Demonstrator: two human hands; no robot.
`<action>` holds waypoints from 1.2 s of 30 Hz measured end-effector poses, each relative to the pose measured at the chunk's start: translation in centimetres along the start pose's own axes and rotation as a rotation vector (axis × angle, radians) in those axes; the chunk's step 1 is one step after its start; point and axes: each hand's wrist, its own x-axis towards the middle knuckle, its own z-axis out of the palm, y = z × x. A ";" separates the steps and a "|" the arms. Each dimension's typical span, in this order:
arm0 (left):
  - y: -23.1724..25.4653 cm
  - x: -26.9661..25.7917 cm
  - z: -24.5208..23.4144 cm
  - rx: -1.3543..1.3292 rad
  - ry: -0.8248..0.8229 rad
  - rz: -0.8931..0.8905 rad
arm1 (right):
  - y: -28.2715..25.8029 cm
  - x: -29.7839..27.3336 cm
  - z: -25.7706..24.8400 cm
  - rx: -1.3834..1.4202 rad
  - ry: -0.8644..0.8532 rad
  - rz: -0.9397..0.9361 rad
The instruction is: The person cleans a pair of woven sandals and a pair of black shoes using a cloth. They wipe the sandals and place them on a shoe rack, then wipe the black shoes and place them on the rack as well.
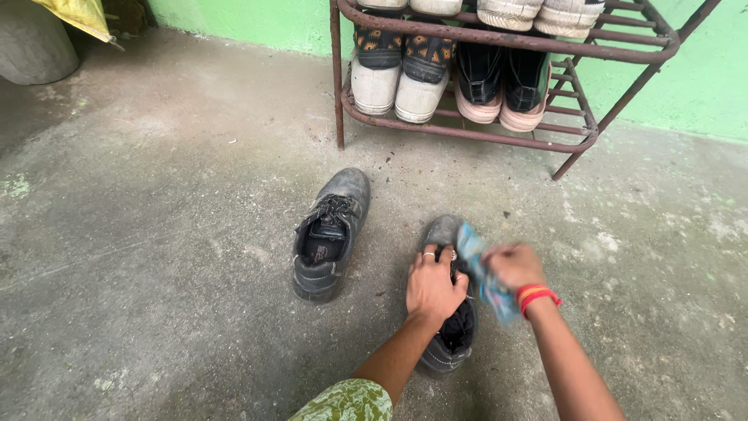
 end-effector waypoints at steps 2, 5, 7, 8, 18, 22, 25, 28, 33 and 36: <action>0.3 0.2 -0.4 0.005 -0.070 -0.034 | -0.8 0.0 -0.1 0.086 0.216 -0.022; 0.6 1.3 -0.8 0.074 -0.171 -0.068 | -1.9 0.0 2.0 0.146 0.209 -0.130; 0.4 2.4 -0.8 0.204 -0.195 -0.015 | -1.9 0.2 4.4 0.148 0.118 -0.216; 0.3 2.4 -0.7 0.176 -0.177 0.001 | -1.6 -0.1 5.9 0.138 0.084 -0.256; -0.1 1.6 0.9 0.008 -0.135 0.024 | 0.0 5.9 9.0 -0.186 0.009 -0.247; 0.0 1.6 0.8 0.026 -0.133 0.032 | 0.1 6.4 9.7 -0.171 0.088 -0.349; 0.4 1.5 0.3 0.087 -0.160 0.052 | -0.6 4.8 8.8 -0.155 0.070 -0.347; 0.9 1.4 -0.5 0.088 -0.196 0.034 | -1.7 3.1 7.5 -0.238 0.029 -0.290; 0.7 1.2 -0.1 0.054 -0.167 0.041 | -1.4 2.9 6.2 -0.467 -0.011 0.006; 0.1 1.3 1.0 0.055 -0.119 0.040 | -2.0 4.4 3.7 -0.604 0.016 -0.044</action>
